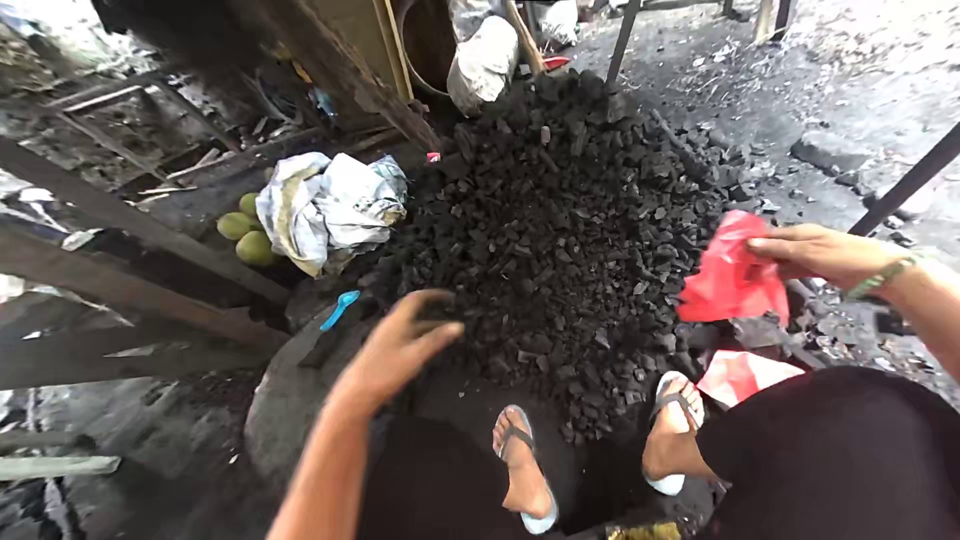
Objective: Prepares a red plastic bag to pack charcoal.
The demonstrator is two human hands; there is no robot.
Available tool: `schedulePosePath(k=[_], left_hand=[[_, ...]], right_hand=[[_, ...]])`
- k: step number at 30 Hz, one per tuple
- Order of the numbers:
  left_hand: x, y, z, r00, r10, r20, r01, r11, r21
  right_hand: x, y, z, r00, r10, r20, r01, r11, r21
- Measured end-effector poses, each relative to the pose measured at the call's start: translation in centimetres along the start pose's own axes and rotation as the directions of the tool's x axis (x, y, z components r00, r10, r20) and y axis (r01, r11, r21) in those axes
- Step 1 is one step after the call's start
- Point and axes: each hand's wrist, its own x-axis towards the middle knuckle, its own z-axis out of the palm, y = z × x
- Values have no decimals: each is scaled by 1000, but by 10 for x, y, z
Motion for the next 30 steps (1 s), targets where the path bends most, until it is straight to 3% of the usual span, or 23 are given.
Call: schedulePosePath(k=[3, 6, 8, 10, 12, 14, 18, 22, 23, 25, 27, 28, 30], left_hand=[[35, 53, 63, 980, 169, 101, -153, 976, -152], [51, 78, 106, 952, 224, 207, -145, 929, -341], [61, 78, 119, 943, 223, 248, -110, 909, -401], [72, 65, 120, 962, 215, 165, -141, 918, -371], [80, 49, 109, 978, 193, 77, -154, 922, -355], [81, 39, 93, 992, 129, 6, -116, 906, -407], [85, 19, 69, 998, -21, -59, -14, 849, -528], [89, -4, 55, 978, -138, -158, 14, 794, -608], [90, -9, 52, 969, -176, -175, 26, 773, -634], [92, -14, 45, 950, -226, -214, 35, 761, -648], [95, -16, 39, 937, -222, -269, -1, 769, -639], [96, -16, 36, 926, -220, -306, -26, 773, -634], [98, -13, 32, 888, -242, -392, -90, 744, -662]], right_hand=[[13, -61, 36, 970, -153, 187, 162, 986, -37], [22, -92, 86, 922, -271, 276, 298, 953, -59], [29, -97, 117, 903, -361, 231, 372, 928, -2], [37, -96, 144, 907, -406, 116, 383, 906, 179], [42, -90, 166, 917, -396, 40, 343, 837, 426], [43, -80, 178, 931, -347, 114, 224, 788, 573], [44, -54, 196, 932, -245, 267, 21, 772, 635], [49, -29, 184, 985, -151, 84, 30, 630, 776], [51, -25, 175, 994, -107, 39, 38, 637, 770], [58, -14, 145, 998, -50, -25, 54, 754, 655], [60, -4, 97, 991, -88, -101, 116, 940, 320], [58, -1, 69, 982, -138, -130, 152, 983, 105], [48, 5, 17, 961, -221, -163, 188, 962, -197]])
